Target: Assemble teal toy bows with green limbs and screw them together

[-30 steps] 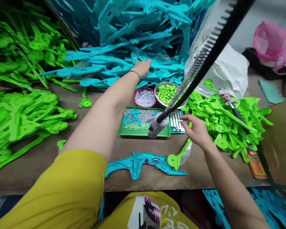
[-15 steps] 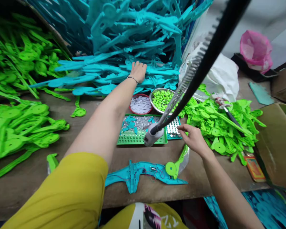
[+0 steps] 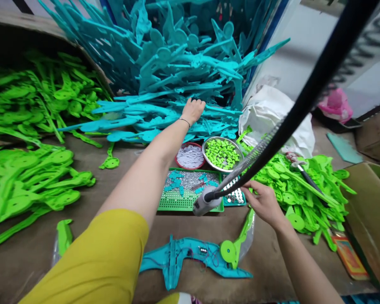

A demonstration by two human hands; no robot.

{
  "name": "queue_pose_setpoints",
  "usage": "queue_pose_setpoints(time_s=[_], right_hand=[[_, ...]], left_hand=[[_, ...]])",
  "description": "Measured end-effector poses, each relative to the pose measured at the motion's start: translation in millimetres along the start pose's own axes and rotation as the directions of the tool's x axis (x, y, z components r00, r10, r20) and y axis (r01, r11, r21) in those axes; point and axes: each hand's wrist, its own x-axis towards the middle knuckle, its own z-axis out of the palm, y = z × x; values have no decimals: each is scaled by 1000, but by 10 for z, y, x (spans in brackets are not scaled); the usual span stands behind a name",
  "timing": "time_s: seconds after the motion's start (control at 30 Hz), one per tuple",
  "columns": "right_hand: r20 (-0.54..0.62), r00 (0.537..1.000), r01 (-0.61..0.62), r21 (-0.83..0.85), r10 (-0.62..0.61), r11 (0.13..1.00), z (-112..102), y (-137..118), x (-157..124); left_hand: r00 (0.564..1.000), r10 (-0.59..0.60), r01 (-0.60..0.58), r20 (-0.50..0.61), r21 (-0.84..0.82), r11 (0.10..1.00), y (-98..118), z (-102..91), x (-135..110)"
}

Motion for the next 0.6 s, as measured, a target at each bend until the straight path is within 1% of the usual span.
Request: queue_pose_setpoints(time_s=[0.13,0.2,0.27,0.33,0.4,0.47,0.53,0.6], right_hand=[[-19,999,46,3,-46,999,6,-2,58],[-20,998,61,18,-60,998,2,-14,79],[-10,998,61,32,-61,998,-7,-16,82],[4,998,56,40,-56,998,-17,6,67],[12,998,53,44,-53,998,-22,53,45],[13,999,49,46,-49,998,-26,102,31],[7,999,42,46,-43,998,-38,122,41],[-16,999,40,48,-40,998,-69,102,88]], left_hand=[[997,-69,68,-47,-18,998,111,51,-22],[995,-93,92,-41,-34,995,160,78,-13],[993,-111,109,-40,-53,993,199,61,19],[990,-124,120,-65,-72,990,220,-18,64],[987,-127,119,-102,-87,989,213,-140,91],[986,-118,107,-117,-100,989,178,-264,66],[991,-97,86,-93,-118,989,119,-362,-28],[997,-68,61,-45,-150,987,40,-446,-167]])
